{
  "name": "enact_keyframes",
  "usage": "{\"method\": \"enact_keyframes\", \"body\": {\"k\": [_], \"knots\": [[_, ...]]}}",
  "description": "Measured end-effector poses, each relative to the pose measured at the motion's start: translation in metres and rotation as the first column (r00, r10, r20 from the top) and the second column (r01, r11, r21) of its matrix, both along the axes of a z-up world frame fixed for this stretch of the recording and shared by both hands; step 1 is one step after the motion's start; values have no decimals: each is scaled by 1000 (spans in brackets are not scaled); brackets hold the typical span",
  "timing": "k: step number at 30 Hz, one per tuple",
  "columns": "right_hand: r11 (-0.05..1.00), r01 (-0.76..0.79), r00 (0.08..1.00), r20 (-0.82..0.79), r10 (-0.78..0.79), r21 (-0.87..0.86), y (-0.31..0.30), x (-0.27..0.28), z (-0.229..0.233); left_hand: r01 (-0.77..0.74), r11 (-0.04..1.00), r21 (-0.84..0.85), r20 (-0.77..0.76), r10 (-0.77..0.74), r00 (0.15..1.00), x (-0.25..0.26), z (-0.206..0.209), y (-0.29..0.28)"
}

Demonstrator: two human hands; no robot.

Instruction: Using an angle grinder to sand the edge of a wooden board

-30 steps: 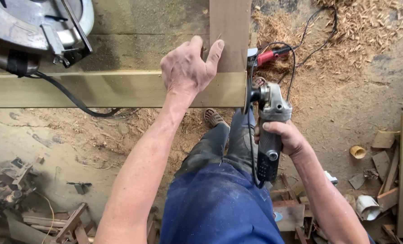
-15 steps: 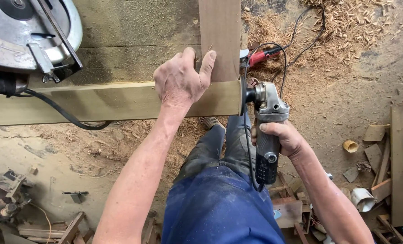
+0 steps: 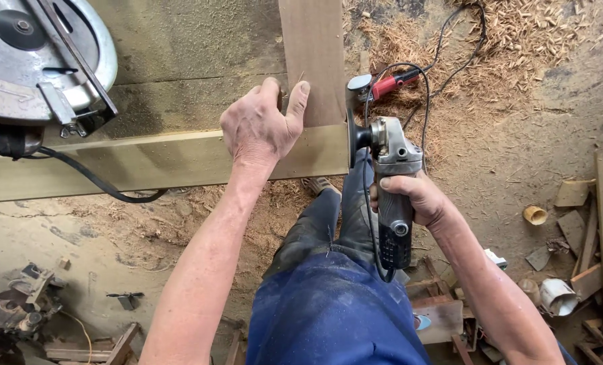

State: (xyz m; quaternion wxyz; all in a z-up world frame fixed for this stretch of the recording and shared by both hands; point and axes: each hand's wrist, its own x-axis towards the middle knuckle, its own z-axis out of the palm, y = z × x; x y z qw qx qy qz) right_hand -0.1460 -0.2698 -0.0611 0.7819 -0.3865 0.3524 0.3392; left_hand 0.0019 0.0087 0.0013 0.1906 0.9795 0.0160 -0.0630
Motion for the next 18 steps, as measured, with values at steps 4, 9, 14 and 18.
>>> {"method": "enact_keyframes", "body": {"k": [4, 9, 14, 18], "knots": [[1000, -16, 1000, -19, 15, -13, 1, -3, -8, 1, 1000, -4, -19, -1, 1000, 3, 4, -1], [1000, -8, 1000, -4, 8, -5, -1, 2, -24, -22, 1000, 5, -71, 22, 997, 2, -7, 0], [1000, -10, 1000, 13, 10, -12, 5, 23, -18, 10, 999, 35, -105, -6, 994, 3, -9, 0], [999, 32, 999, 21, -31, -18, 2, 26, -23, 21, 998, 51, -98, -16, 995, 5, -5, -3]]}}
